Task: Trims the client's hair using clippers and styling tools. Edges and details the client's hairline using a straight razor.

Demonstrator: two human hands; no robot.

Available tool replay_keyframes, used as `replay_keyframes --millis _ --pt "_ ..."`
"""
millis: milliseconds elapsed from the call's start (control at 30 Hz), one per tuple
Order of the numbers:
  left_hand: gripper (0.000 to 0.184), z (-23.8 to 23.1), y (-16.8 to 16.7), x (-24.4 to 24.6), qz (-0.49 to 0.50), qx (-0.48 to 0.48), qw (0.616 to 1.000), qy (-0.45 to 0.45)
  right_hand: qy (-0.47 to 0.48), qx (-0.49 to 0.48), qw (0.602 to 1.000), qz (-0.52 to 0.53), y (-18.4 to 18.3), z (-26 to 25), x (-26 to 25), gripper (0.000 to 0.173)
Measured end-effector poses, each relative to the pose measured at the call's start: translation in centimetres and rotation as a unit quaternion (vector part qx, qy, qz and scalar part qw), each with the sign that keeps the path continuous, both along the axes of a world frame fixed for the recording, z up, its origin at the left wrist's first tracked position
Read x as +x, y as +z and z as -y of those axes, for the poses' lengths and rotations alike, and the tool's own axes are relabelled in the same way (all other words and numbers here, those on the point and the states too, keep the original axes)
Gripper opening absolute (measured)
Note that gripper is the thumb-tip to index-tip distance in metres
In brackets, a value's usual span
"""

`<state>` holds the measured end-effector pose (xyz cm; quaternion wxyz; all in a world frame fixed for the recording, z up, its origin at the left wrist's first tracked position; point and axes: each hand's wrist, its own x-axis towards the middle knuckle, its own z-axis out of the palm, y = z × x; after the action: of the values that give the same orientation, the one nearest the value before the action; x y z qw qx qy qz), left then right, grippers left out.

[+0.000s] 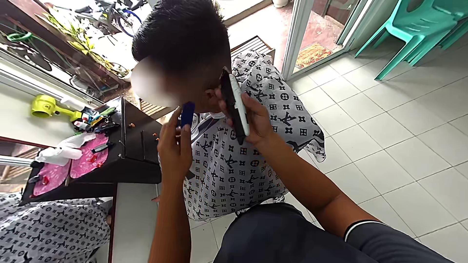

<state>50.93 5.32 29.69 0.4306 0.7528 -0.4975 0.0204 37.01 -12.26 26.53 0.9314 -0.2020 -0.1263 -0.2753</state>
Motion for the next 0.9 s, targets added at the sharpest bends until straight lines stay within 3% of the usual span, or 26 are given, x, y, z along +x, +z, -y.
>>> replay_keyframes --millis 133,233,367,533,667,700,767,833,867,900 --pt "0.035 3.9 5.0 1.0 0.174 -0.044 0.984 -0.019 -0.043 -0.083 0.984 -0.152 -0.2 1.9 -3.5 0.030" --pt "0.030 6.3 6.6 0.7 0.257 -0.009 0.966 -0.025 -0.056 -0.142 0.964 -0.218 -0.5 2.5 -5.5 0.029" --pt "0.030 6.3 6.2 0.7 0.297 0.136 0.940 -0.102 -0.045 -0.170 0.952 -0.250 -1.1 3.3 -7.6 0.036" --pt "0.030 7.9 8.7 -0.9 0.325 0.077 0.941 -0.053 -0.039 -0.193 0.944 -0.266 -0.7 3.9 -7.6 0.036" --pt "0.027 7.9 7.7 -0.6 0.333 0.194 0.917 -0.104 -0.058 -0.264 0.907 -0.322 -0.1 4.4 -7.7 0.042" --pt "0.027 7.4 7.2 0.0 0.319 0.203 0.917 -0.126 -0.085 -0.312 0.880 -0.349 -0.1 4.6 -7.7 0.045" --pt "0.030 6.1 6.5 0.7 0.228 0.153 0.951 -0.141 -0.154 -0.445 0.785 -0.403 -0.2 5.4 -7.6 0.053" --pt "0.031 5.1 5.5 0.4 0.042 0.008 0.992 -0.119 -0.202 -0.537 0.695 -0.433 -0.1 6.1 -7.1 0.058" --pt "0.029 5.1 4.6 -0.2 -0.052 -0.085 0.991 -0.093 -0.209 -0.555 0.680 -0.431 0.3 6.3 -6.7 0.058" --pt "0.026 5.5 3.7 -0.8 -0.121 -0.163 0.978 -0.056 -0.206 -0.553 0.688 -0.421 0.7 6.4 -6.2 0.057"
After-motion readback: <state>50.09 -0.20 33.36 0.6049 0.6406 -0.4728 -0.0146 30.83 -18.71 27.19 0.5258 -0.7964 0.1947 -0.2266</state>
